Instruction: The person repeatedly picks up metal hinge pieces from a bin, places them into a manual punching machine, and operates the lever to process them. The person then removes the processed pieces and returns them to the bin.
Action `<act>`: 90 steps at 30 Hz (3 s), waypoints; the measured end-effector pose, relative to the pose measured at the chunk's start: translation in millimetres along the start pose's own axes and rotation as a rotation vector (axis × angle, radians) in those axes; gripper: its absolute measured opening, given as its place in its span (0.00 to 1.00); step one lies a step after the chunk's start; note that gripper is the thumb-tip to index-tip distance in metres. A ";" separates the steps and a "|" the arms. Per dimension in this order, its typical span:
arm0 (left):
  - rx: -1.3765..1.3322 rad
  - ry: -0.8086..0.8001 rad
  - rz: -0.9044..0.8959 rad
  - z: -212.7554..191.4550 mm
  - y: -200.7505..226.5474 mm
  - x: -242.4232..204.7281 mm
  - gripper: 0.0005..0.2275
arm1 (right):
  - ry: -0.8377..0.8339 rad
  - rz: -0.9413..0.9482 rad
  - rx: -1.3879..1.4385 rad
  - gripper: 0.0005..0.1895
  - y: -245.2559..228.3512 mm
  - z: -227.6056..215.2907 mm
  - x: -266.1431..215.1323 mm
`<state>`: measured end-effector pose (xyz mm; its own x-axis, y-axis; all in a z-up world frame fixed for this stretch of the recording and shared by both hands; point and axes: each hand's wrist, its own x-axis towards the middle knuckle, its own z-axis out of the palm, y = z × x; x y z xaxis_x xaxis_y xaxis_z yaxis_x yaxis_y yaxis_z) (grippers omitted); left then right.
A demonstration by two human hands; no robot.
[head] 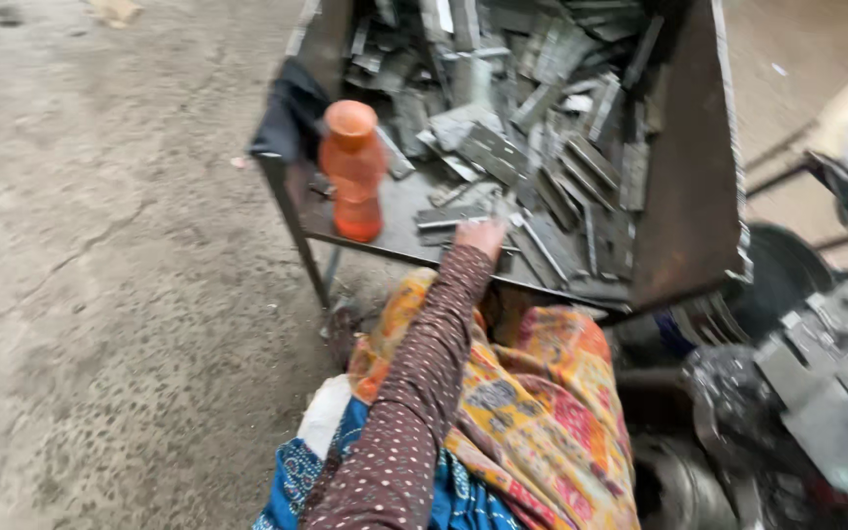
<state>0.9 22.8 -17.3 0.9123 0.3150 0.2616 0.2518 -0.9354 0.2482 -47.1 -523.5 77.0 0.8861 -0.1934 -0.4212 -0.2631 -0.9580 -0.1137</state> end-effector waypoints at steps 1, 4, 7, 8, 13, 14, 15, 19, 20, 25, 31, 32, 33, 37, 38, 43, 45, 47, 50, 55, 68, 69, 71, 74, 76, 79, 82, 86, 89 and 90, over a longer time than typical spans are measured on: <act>-0.069 0.002 -0.103 5.6 2.8 -7.5 0.09 | -0.002 -0.043 -0.007 0.35 -34.6 -0.3 8.7; -0.127 0.017 -0.436 13.9 2.9 -19.9 0.07 | 0.002 -0.135 -0.018 0.34 -99.0 7.7 8.4; -0.038 -0.170 -0.385 5.7 -5.5 -23.8 0.08 | 0.021 -0.240 -0.037 0.34 -128.4 11.6 18.3; -0.050 -0.110 -0.360 3.0 0.1 -24.2 0.07 | 0.036 -0.255 -0.030 0.34 -124.9 11.5 18.2; -0.022 0.246 -0.085 -52.3 47.9 -35.4 0.04 | 0.112 -0.194 0.034 0.34 -30.4 -6.8 -8.7; -0.029 0.281 -0.013 -65.7 65.3 -41.4 0.02 | 0.130 -0.141 0.051 0.34 4.2 -7.8 -27.9; -0.080 0.401 0.053 -80.2 81.1 -45.3 0.04 | 0.143 -0.089 0.062 0.34 30.0 -4.6 -45.2; -0.350 0.409 0.243 -131.4 171.3 -50.6 0.10 | 0.152 0.056 0.048 0.33 79.9 12.9 -78.4; -0.379 0.443 0.292 -141.7 195.7 -51.0 0.11 | 0.166 0.042 0.054 0.33 80.4 17.0 -77.9; -0.175 0.474 0.547 -146.9 331.6 -62.1 0.15 | 0.171 0.048 0.020 0.33 70.1 23.8 -88.3; -0.237 0.018 0.746 -107.8 407.3 -108.6 0.20 | 0.135 0.017 0.109 0.36 62.5 5.6 -98.6; -0.209 0.042 0.705 -106.2 406.8 -116.1 0.20 | 0.100 0.010 0.104 0.37 61.6 4.5 -98.4; -0.182 0.066 0.664 -106.9 404.7 -122.1 0.20 | 0.064 0.003 0.100 0.38 60.9 3.0 -97.7; -0.300 0.143 0.689 -120.6 403.5 -124.6 0.20 | 0.018 0.026 0.027 0.39 57.9 -14.7 -83.9; -0.291 0.103 0.693 -123.4 405.6 -124.0 0.21 | 0.036 0.011 0.017 0.39 58.3 -18.4 -82.0; -0.312 -0.077 0.630 -116.3 424.3 -113.0 0.17 | 0.112 -0.019 0.103 0.37 69.6 -2.9 -79.5; -0.317 -0.064 0.617 -112.5 430.8 -106.9 0.15 | 0.126 0.003 0.103 0.36 78.3 17.5 -75.2; -0.303 -0.082 0.626 -112.0 431.9 -97.4 0.15 | 0.124 0.035 0.116 0.35 83.4 49.2 -70.4; -0.282 -0.105 0.660 -114.2 424.1 -91.5 0.17 | 0.150 0.073 0.121 0.35 89.4 104.6 -64.9; -0.371 -0.097 0.669 -118.9 410.2 -94.1 0.16 | 0.170 0.063 0.111 0.34 91.9 138.8 -66.3; -0.297 -0.036 0.654 -82.0 445.3 -65.0 0.12 | 0.144 0.034 0.081 0.40 100.9 103.7 -54.7; -0.294 -0.046 0.657 -81.1 444.6 -64.0 0.12 | 0.153 0.052 0.048 0.42 100.2 122.8 -52.6; -0.292 -0.024 0.647 -80.7 444.0 -65.7 0.13 | 0.234 0.021 0.077 0.37 109.4 142.5 -40.6; -0.275 0.005 0.654 -84.5 428.4 -86.8 0.14 | 0.192 0.019 0.113 0.36 109.1 158.4 -50.3; -0.279 0.006 0.658 -90.7 426.6 -91.0 0.13 | 0.133 0.022 0.150 0.37 108.9 131.0 -47.4; -0.249 0.055 0.681 -98.2 430.7 -78.5 0.16 | 0.079 0.000 0.165 0.38 103.0 68.8 -45.2; -0.349 -0.104 0.650 -92.9 438.9 -78.4 0.15 | 0.071 -0.014 0.079 0.37 102.8 41.3 -54.3; -0.310 -0.128 0.655 -88.9 454.3 -65.6 0.14 | 0.110 0.083 0.118 0.37 93.3 74.0 -59.9; -0.326 -0.045 0.660 -88.7 455.1 -64.9 0.15 | 0.172 0.089 0.107 0.34 93.2 123.0 -62.3; -0.320 -0.066 0.661 -89.4 451.2 -67.0 0.16 | 0.193 0.059 0.085 0.33 94.7 132.4 -60.8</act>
<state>24.5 -406.0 160.6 0.8612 -0.3177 0.3967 -0.4544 -0.8310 0.3209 -176.3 -574.4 -27.3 0.9227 -0.2933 -0.2500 -0.3407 -0.9241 -0.1732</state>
